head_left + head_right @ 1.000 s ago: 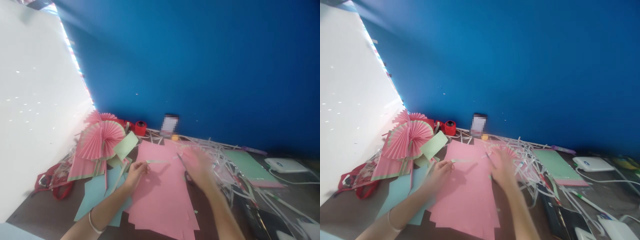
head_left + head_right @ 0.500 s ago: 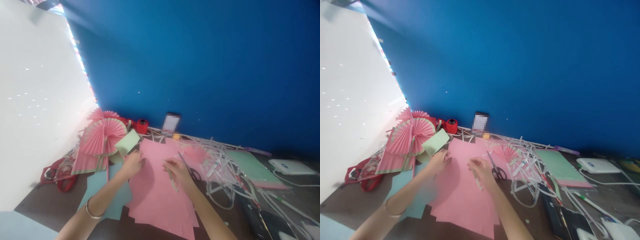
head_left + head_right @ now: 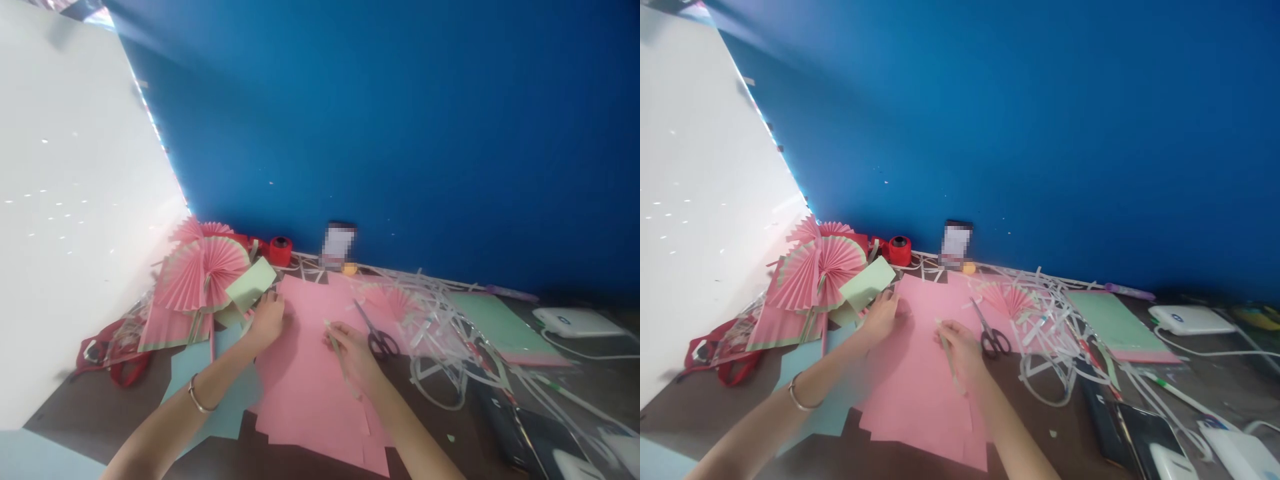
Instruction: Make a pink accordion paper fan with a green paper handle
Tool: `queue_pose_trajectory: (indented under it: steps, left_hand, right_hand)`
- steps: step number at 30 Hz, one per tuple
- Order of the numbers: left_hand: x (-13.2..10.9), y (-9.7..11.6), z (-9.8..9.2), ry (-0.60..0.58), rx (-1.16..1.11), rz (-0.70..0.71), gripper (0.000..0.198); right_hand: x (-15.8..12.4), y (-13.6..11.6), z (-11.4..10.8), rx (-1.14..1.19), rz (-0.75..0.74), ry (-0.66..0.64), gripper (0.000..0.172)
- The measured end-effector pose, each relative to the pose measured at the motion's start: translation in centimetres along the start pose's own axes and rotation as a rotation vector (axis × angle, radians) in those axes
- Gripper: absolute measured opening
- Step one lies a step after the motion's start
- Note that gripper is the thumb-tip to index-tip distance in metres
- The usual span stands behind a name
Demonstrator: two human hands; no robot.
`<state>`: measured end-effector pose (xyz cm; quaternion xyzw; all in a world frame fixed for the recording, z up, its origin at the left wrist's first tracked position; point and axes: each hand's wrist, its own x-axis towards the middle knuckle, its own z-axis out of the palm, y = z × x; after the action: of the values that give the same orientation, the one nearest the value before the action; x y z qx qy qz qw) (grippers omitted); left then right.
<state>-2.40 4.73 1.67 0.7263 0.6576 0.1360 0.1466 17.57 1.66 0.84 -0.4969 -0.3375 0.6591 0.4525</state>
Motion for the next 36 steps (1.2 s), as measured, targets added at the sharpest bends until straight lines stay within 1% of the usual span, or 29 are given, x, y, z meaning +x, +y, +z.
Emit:
queue_pose_trajectory:
  steps: [2, 4, 6, 10, 15, 21, 25, 29, 36]
  left_hand:
    - [0.3, -0.2, 0.0, 0.004, -0.015, 0.015, 0.032]
    - [0.7, -0.4, 0.1, -0.037, -0.057, 0.046, 0.026]
    - [1.0, -0.4, 0.2, -0.06, -0.057, 0.053, 0.024]
    - [1.5, -0.3, 0.3, -0.015, 0.024, -0.004, 0.036]
    - [1.7, -0.4, 0.3, -0.06, -0.029, 0.012, 0.033]
    - [1.4, -0.6, 0.2, -0.002, 0.019, 0.012, 0.038]
    - [1.5, -1.0, 0.6, 0.013, 0.016, 0.047, 0.031]
    - [1.5, -1.2, 1.1, -0.008, -0.003, 0.061, 0.025]
    - [1.0, -0.9, 1.1, 0.033, 0.077, 0.047, 0.026]
  right_hand:
    - [-0.2, 0.0, 0.1, 0.002, -0.01, 0.004, 0.029]
    - [-0.2, 0.1, 0.2, -0.001, -0.018, 0.01, 0.029]
    - [-0.3, 0.2, 0.3, -0.007, -0.026, 0.019, 0.029]
    - [-0.4, 0.2, 0.5, -0.021, -0.041, 0.034, 0.03]
    - [-0.6, 0.3, 0.6, -0.04, -0.05, 0.045, 0.03]
    - [-0.8, 0.4, 0.7, -0.062, -0.077, 0.061, 0.028]
    - [-0.7, 0.8, 0.5, -0.066, -0.1, 0.051, 0.027]
    - [-0.5, 1.3, 0.2, -0.083, -0.109, 0.042, 0.028]
    - [-0.7, 1.1, 0.3, -0.066, -0.099, 0.042, 0.028]
